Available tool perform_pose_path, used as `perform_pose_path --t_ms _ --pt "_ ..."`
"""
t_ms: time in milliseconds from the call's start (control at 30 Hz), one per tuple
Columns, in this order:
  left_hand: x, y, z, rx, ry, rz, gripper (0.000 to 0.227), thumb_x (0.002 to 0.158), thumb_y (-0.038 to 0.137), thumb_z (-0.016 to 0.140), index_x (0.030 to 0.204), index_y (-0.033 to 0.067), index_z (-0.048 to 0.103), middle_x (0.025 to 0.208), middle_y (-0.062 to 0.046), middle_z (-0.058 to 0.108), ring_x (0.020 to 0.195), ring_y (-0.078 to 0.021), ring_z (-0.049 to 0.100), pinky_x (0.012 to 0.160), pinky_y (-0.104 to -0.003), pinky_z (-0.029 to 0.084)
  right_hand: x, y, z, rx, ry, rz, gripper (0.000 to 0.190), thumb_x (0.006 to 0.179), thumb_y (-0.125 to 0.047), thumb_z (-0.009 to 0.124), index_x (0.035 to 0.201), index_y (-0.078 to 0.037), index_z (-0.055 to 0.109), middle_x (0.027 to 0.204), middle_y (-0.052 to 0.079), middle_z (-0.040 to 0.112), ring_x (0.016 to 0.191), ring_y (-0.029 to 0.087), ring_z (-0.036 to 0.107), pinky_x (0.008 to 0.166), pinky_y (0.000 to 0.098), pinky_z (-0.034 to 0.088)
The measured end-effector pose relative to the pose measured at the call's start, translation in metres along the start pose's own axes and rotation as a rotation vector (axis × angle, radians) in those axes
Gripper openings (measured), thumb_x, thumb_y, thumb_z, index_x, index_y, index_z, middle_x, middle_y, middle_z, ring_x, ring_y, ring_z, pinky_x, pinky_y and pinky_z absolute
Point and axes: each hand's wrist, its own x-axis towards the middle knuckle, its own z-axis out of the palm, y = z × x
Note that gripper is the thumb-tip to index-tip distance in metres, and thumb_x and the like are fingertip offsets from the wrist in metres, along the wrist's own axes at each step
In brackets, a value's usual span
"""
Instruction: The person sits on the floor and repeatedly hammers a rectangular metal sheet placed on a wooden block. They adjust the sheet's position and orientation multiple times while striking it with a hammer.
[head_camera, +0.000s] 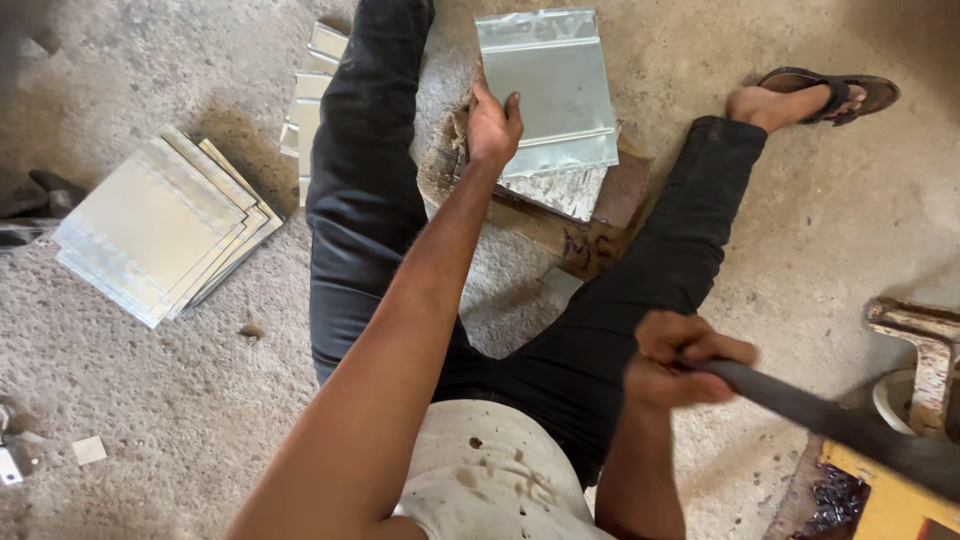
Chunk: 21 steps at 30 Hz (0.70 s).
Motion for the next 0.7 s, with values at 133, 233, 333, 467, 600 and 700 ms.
perform_pose_path --t_ms 133,233,333,467,600,700 --pt "0.001 -0.004 0.002 -0.033 0.098 0.096 0.050 0.099 0.020 0.061 0.129 -0.0099 0.034 0.124 -0.037 0.058 0.113 -0.0498 0.063 0.100 -0.051 0.051 -0.053 0.063 0.003 -0.701 -0.372 -0.053 0.032 0.112 -0.037 0.047 0.090 -0.018 0.057 0.071 0.008 0.056 0.067 0.021 0.054 0.056 0.0369 0.042" --pt "-0.004 -0.005 0.004 -0.032 0.069 0.053 0.046 0.099 0.021 0.062 0.127 -0.0075 0.038 0.121 -0.034 0.061 0.110 -0.0488 0.064 0.098 -0.053 0.050 -0.065 0.067 0.008 -0.665 -0.439 0.803 0.037 0.108 -0.039 0.054 0.096 -0.005 0.064 0.065 0.001 0.057 0.055 0.012 0.053 0.051 0.0306 0.043" --pt "0.000 -0.004 -0.001 -0.016 0.095 0.058 0.047 0.099 0.021 0.062 0.127 -0.0081 0.038 0.121 -0.035 0.060 0.109 -0.0501 0.063 0.097 -0.053 0.050 -0.030 0.038 0.007 -0.452 -0.269 1.001 0.040 0.105 -0.044 0.053 0.093 -0.007 0.062 0.062 -0.002 0.051 0.046 0.007 0.043 0.039 0.0250 0.033" --pt "-0.003 -0.003 0.003 -0.025 0.098 0.059 0.047 0.099 0.021 0.062 0.128 -0.0077 0.039 0.121 -0.034 0.062 0.111 -0.0506 0.063 0.098 -0.053 0.050 0.003 -0.022 0.005 -0.205 -0.121 0.636 0.049 0.107 -0.057 0.052 0.088 -0.012 0.053 0.058 -0.004 0.040 0.040 0.005 0.033 0.033 0.0226 0.026" --pt "0.001 -0.004 0.003 -0.027 0.031 -0.014 0.050 0.099 0.021 0.060 0.129 -0.0097 0.034 0.122 -0.035 0.061 0.109 -0.0488 0.065 0.098 -0.050 0.052 0.004 -0.025 0.003 0.026 -0.035 0.180 0.049 0.108 -0.060 0.053 0.097 -0.013 0.046 0.055 -0.003 0.032 0.041 0.004 0.024 0.037 0.0232 0.022" --pt "0.001 -0.009 0.006 -0.012 0.162 0.186 0.051 0.098 0.017 0.063 0.130 -0.0122 0.035 0.121 -0.037 0.061 0.110 -0.0531 0.064 0.096 -0.053 0.051 -0.029 0.028 0.014 -0.218 -0.101 0.165 0.044 0.109 -0.051 0.049 0.105 -0.008 0.053 0.059 -0.003 0.039 0.044 0.005 0.039 0.039 0.0236 0.032"
